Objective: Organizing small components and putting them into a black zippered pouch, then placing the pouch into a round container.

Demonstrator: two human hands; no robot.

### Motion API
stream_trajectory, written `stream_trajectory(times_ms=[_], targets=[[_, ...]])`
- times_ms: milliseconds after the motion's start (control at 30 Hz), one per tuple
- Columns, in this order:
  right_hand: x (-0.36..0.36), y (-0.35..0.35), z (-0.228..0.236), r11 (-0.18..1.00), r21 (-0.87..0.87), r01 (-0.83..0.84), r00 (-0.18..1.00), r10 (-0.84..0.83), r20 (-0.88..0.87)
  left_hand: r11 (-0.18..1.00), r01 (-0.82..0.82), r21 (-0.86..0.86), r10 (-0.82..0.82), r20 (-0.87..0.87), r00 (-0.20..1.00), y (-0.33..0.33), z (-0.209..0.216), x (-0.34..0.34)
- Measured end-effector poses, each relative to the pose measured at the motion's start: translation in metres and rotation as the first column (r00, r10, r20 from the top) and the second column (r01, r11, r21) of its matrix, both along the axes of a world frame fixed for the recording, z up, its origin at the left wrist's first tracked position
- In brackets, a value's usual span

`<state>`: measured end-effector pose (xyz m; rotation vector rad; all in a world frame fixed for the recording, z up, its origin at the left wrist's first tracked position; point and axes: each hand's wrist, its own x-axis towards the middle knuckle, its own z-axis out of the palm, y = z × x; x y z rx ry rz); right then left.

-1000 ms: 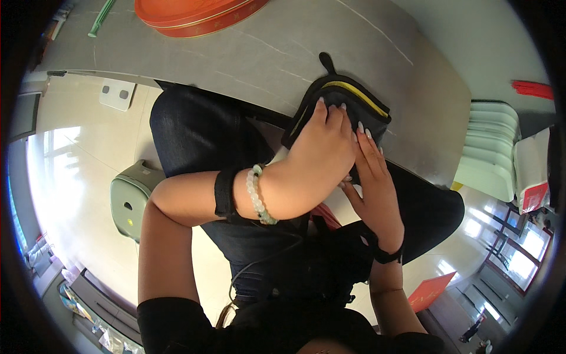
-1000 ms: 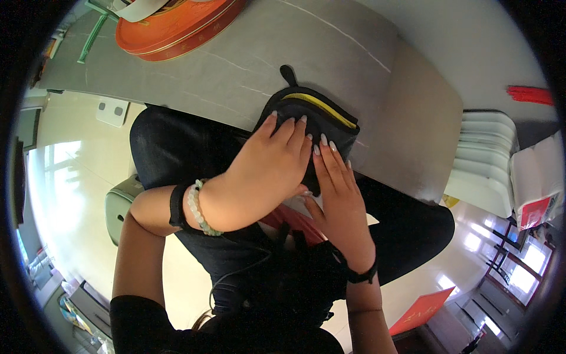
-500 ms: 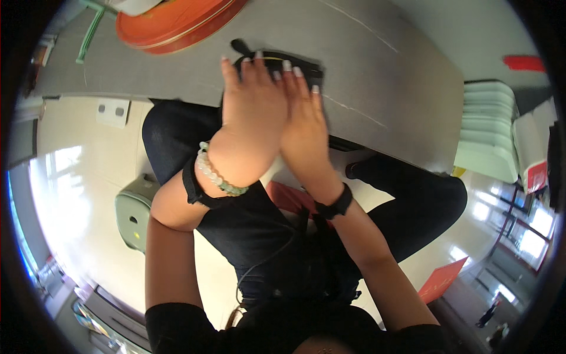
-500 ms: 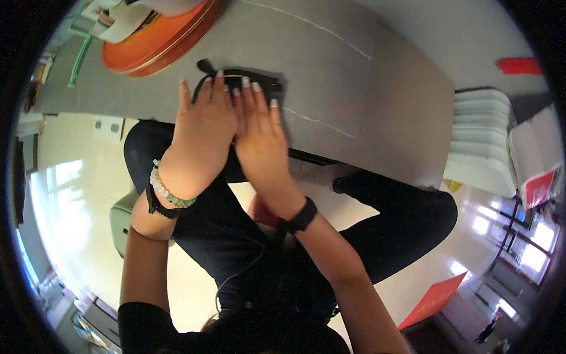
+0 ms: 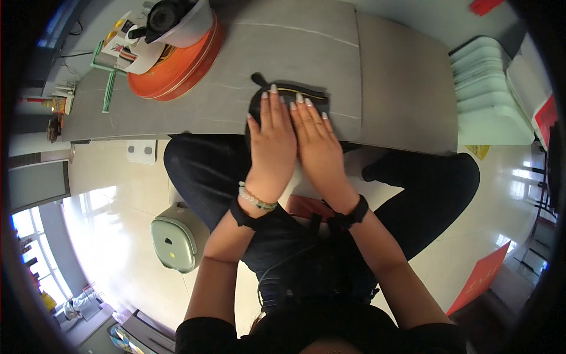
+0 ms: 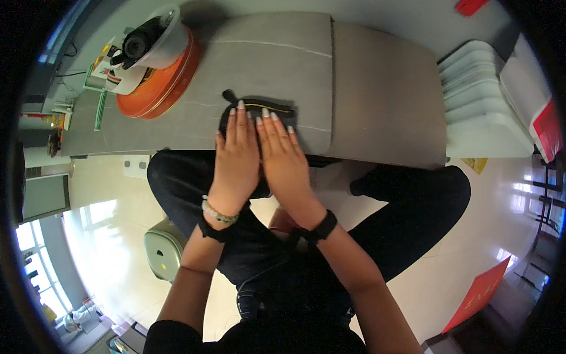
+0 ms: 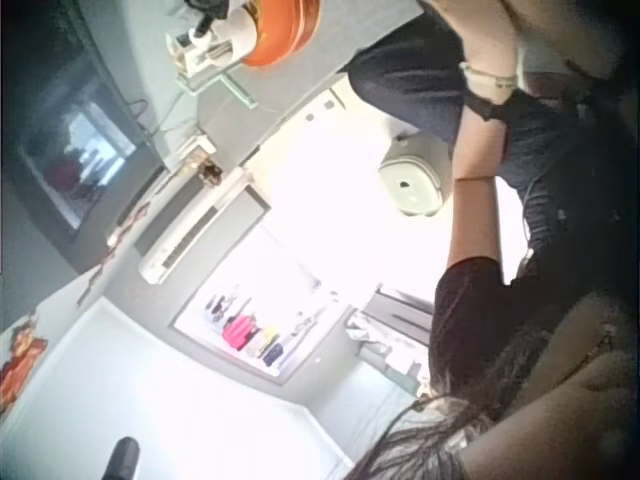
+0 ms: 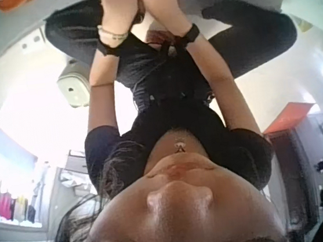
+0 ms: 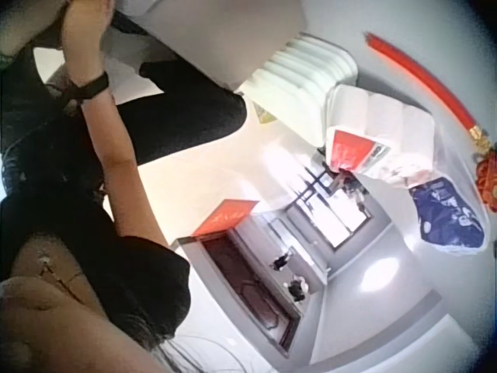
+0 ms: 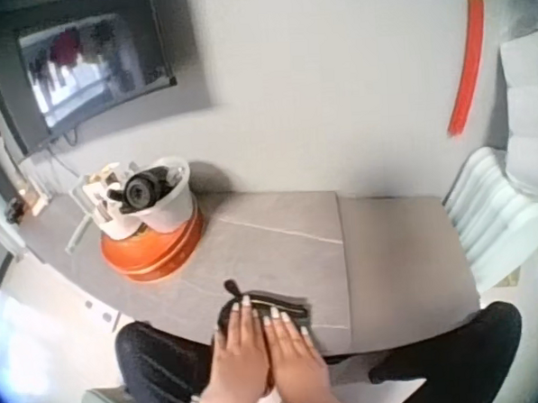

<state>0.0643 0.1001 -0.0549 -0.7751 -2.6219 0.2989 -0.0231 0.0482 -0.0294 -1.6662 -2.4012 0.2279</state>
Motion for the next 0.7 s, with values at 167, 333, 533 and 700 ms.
stream_trajectory(times_ms=[167, 333, 533, 700], targets=[[0.051, 0.025, 0.019, 0.988, -0.141, 0.056, 0.998, -0.05, 0.043, 0.975, 0.083, 0.206, -0.116, 0.152, 0.982, 0.022, -0.019, 0.039], [0.064, 0.038, 0.013, 0.981, -0.186, -0.056, 0.998, 0.05, -0.035, 0.966, 0.016, 0.258, -0.1, 0.314, 0.944, 0.025, -0.02, 0.048], [0.022, 0.027, 0.001, 0.993, -0.057, -0.104, 0.993, 0.101, -0.066, 0.984, -0.116, 0.137, 0.086, 0.203, 0.975, 0.009, -0.014, 0.025], [-0.057, -0.004, -0.005, 0.965, -0.03, -0.259, 0.956, 0.252, -0.152, 0.96, -0.278, 0.045, 0.269, 0.151, 0.951, -0.031, 0.0, -0.039]])
